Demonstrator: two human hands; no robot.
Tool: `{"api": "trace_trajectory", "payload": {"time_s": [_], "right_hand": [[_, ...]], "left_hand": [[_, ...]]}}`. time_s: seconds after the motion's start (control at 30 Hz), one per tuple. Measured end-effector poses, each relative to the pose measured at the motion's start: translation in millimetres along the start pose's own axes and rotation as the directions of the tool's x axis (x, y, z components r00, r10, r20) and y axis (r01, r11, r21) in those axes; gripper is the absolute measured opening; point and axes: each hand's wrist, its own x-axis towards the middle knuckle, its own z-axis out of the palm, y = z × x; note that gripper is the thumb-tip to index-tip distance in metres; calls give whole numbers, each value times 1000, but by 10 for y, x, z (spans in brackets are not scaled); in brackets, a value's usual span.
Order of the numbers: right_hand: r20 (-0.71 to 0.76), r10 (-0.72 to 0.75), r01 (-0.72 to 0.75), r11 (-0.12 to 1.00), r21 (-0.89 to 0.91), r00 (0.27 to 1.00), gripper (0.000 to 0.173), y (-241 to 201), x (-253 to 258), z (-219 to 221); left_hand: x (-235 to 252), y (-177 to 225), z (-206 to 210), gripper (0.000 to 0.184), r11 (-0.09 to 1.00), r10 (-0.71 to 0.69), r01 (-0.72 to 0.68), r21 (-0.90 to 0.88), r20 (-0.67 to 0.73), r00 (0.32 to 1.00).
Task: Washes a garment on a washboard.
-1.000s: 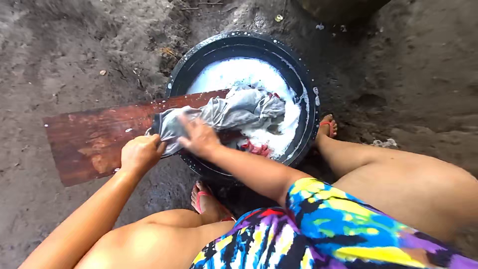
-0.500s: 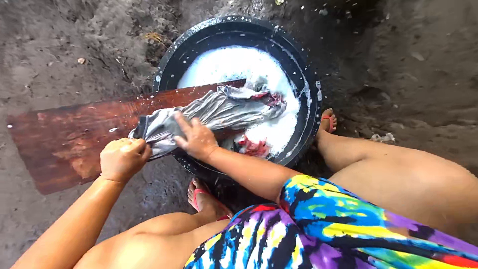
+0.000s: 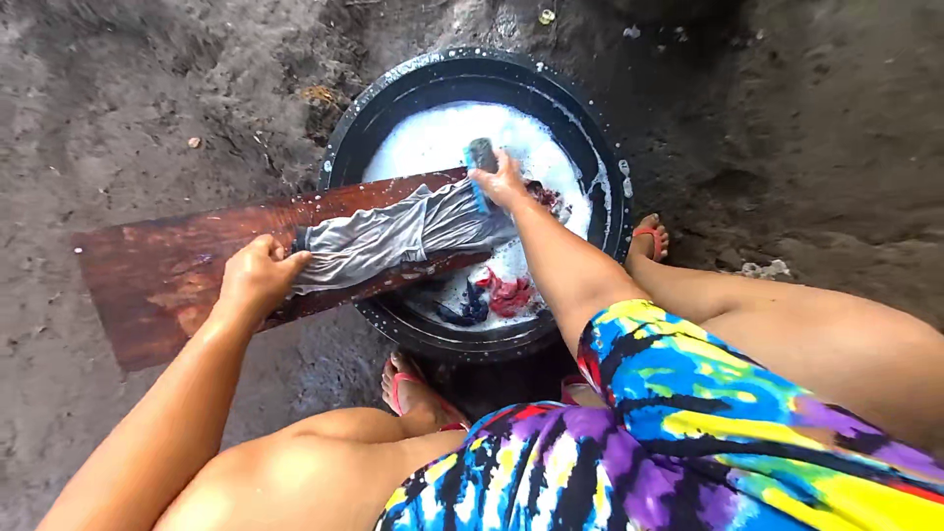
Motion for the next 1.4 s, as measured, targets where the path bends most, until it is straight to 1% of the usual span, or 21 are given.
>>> {"api": "trace_trajectory", "payload": {"time_s": [0.1,0.23,0.33,0.4,0.47,0.53,0.6,0.63,0.7,0.77,0.83,0.9,1.0,1.03,1.1,1.13,1.2,1.27,1.3,1.37,1.4], "right_hand": [[176,-23,54,983,-173,984,74,-103,54,135],[139,2,20,987,-158,990,77,-241,103,51],[235,-15,62,979,-193,972,73,-215,143,84],[279,-6,73,970,-231,960,78,-81,181,167],[328,-1,85,966,-245,945,83,-46,185,198],[356,-8,117,951,-285,934,84,-36,177,226],[363,-5,132,937,-325,932,83,-113,88,194],[338,-31,141,941,-308,941,81,-172,71,164],[220,-135,170,974,-148,966,79,-344,85,60],[58,-236,232,970,73,970,77,-602,134,-170],[-67,-331,337,913,231,941,79,-969,148,-552],[-126,-415,433,850,300,901,81,-1339,69,-1018],[-123,-545,554,774,306,829,85,-1568,-113,-1528],[-98,-559,559,770,307,823,83,-1529,-222,-1614],[18,-490,470,845,256,871,79,-1204,-455,-1664],[76,-402,380,902,206,912,71,-943,-528,-1611],[98,-173,167,984,64,980,57,-271,-529,-1357],[-64,61,-65,996,-59,996,65,393,-551,-1012],[-176,166,-182,980,-80,970,72,668,-607,-814],[-309,314,-350,935,-66,898,86,903,-767,-390],[-339,309,-339,940,-31,889,90,886,-824,-153]], "left_hand": [[14,165,-220,32,969,-45,35,-244,-33,998],[-40,247,-428,21,847,5,-79,-526,-141,990],[-79,200,-500,24,813,-26,-44,-580,-111,994],[-117,87,-445,44,891,-66,76,-447,38,997],[-121,-48,-284,55,964,-81,142,-224,260,962],[-87,-116,-110,51,994,-47,89,-64,487,872],[-60,-43,-40,35,989,51,33,-147,537,842],[-33,7,-73,29,969,101,19,-247,464,880],[33,81,-222,24,904,137,-40,-426,201,970],[51,138,-432,23,844,149,-165,-510,-74,986],[13,205,-685,17,776,171,-318,-545,-304,937],[-14,232,-939,14,689,159,-436,-579,-465,871],[-31,144,-1142,11,535,162,-579,-616,-597,785],[-117,166,-1142,11,543,177,-593,-595,-609,773],[-369,251,-996,18,699,241,-544,-465,-563,791],[-420,223,-860,24,778,300,-511,-364,-499,813],[-334,34,-535,24,884,381,-433,-175,-266,886],[-173,-186,-207,24,940,340,-340,8,-13,940],[-129,-268,-58,30,941,317,-323,104,73,946],[-117,-319,135,40,908,312,-333,257,119,943],[-103,-338,201,44,882,344,-357,308,99,934]]}}
